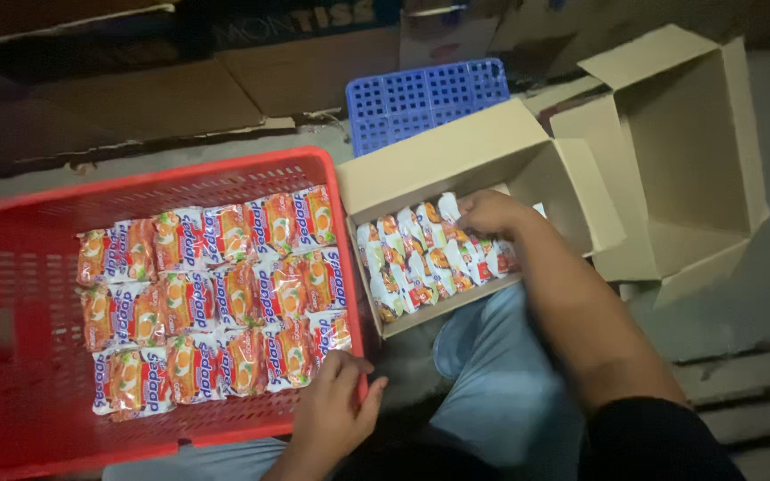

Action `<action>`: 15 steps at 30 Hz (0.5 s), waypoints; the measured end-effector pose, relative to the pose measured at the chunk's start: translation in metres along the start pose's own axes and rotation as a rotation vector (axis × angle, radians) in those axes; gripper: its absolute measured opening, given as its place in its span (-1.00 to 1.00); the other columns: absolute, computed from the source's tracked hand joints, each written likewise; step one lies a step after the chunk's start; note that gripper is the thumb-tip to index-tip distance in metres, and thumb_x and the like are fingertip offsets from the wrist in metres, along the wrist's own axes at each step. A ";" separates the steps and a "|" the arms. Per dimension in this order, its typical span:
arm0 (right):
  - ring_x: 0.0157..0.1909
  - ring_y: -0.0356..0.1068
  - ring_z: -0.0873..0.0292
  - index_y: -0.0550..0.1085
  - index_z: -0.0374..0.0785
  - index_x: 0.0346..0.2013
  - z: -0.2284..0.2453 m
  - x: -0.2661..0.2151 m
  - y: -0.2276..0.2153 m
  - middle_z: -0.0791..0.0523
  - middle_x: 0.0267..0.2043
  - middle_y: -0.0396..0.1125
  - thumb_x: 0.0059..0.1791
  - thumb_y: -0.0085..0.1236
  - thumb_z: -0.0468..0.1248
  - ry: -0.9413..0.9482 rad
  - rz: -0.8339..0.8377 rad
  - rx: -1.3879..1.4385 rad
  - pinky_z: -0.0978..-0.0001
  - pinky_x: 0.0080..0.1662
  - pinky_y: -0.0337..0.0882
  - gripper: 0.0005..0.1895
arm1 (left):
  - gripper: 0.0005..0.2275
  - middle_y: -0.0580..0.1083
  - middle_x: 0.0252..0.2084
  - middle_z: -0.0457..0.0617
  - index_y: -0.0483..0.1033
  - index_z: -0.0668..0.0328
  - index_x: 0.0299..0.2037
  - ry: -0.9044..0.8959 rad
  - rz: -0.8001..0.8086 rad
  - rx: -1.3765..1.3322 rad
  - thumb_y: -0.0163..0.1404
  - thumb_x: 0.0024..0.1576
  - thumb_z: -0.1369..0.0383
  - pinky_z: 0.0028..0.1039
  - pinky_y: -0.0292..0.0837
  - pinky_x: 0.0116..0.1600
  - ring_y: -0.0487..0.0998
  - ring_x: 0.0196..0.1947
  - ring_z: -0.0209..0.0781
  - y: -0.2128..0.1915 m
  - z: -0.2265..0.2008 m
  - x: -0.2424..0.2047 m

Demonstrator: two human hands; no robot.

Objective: The person transfers small snack packets from a cardboard box into a red plastic basket, arranging them in neat rows. The person handles the packets by hand and places them one at a time into the basket.

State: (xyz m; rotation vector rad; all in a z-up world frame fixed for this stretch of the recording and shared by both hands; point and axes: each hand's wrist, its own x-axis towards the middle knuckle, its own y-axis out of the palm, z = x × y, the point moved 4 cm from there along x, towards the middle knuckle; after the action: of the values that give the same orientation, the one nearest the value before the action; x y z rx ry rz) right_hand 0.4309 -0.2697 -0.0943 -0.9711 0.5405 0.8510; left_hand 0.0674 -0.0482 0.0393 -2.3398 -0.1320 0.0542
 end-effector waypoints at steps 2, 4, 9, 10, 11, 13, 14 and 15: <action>-0.50 0.27 0.25 0.52 0.00 -0.50 -0.006 0.001 -0.011 0.21 -0.57 0.35 -0.01 0.26 -0.10 -0.019 -0.015 -0.009 0.28 -0.38 0.19 -0.81 | -0.76 0.47 -0.15 -0.06 0.60 0.09 -0.12 0.009 -0.002 0.039 0.22 0.19 0.15 -0.22 0.59 -0.22 0.64 -0.19 -0.08 0.002 0.004 0.000; -0.51 0.28 0.25 0.60 0.04 -0.42 -0.012 -0.014 -0.018 0.23 -0.55 0.35 0.02 0.23 -0.07 -0.025 -0.019 -0.019 0.27 -0.44 0.21 -0.84 | -0.75 0.48 -0.14 -0.05 0.59 0.06 -0.11 0.008 0.006 0.068 0.23 0.18 0.12 -0.18 0.58 -0.24 0.64 -0.20 -0.06 0.004 0.004 -0.004; -0.49 0.26 0.32 0.44 -0.05 -0.48 -0.044 -0.020 -0.047 0.24 -0.53 0.29 -0.04 0.13 -0.30 -0.208 -0.116 0.468 0.42 -0.48 0.27 -0.87 | -0.70 0.46 -0.09 -0.10 0.63 0.03 -0.06 -0.102 0.076 0.042 0.15 0.22 0.03 -0.10 0.56 -0.36 0.64 -0.18 -0.04 0.005 0.007 -0.005; -0.49 0.26 0.32 0.44 -0.05 -0.48 -0.043 -0.024 -0.051 0.24 -0.53 0.29 -0.04 0.13 -0.30 -0.213 -0.122 0.464 0.42 -0.48 0.27 -0.87 | -0.70 0.46 -0.09 -0.10 0.63 0.03 -0.06 -0.096 0.069 0.041 0.15 0.22 0.03 -0.10 0.56 -0.36 0.64 -0.18 -0.04 0.003 0.007 -0.003; -0.42 0.36 0.26 0.47 -0.12 -0.46 -0.043 -0.029 -0.052 0.18 -0.47 0.38 -0.05 0.16 -0.32 -0.270 -0.099 0.671 0.42 -0.34 0.33 -0.91 | -0.69 0.46 -0.07 -0.11 0.63 -0.01 -0.03 -0.142 0.103 0.027 0.14 0.22 0.01 -0.10 0.57 -0.30 0.64 -0.14 -0.04 0.003 0.007 -0.003; -0.34 0.46 0.21 0.50 -0.19 -0.44 -0.036 -0.045 -0.055 0.11 -0.41 0.47 -0.06 0.20 -0.33 -0.331 -0.083 0.874 0.41 -0.20 0.39 -0.93 | -0.68 0.45 -0.05 -0.12 0.63 -0.05 0.00 -0.178 0.132 0.010 0.14 0.22 -0.02 -0.10 0.58 -0.24 0.64 -0.10 -0.04 0.003 0.010 -0.003; -0.34 0.44 0.22 0.45 -0.14 -0.42 -0.028 -0.055 -0.056 0.13 -0.39 0.44 -0.03 0.21 -0.31 -0.368 -0.064 0.962 0.46 -0.27 0.37 -0.90 | -0.68 0.47 -0.07 -0.09 0.63 -0.03 0.03 -0.155 0.104 -0.037 0.15 0.22 0.03 -0.14 0.55 -0.14 0.63 -0.08 -0.03 0.003 0.011 -0.002; -0.35 0.42 0.24 0.41 -0.08 -0.39 -0.020 -0.065 -0.054 0.16 -0.38 0.40 0.00 0.23 -0.28 -0.403 -0.040 1.051 0.50 -0.35 0.36 -0.85 | -0.69 0.49 -0.08 -0.07 0.63 -0.01 0.06 -0.137 0.078 -0.084 0.17 0.21 0.07 -0.19 0.52 -0.04 0.62 -0.07 -0.02 0.002 0.012 -0.002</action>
State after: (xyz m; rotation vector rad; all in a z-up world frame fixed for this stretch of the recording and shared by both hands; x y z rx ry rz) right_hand 0.4382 -0.3280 -0.0301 0.1506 0.5148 0.5706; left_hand 0.0641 -0.0414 0.0294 -2.4245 -0.1123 0.2517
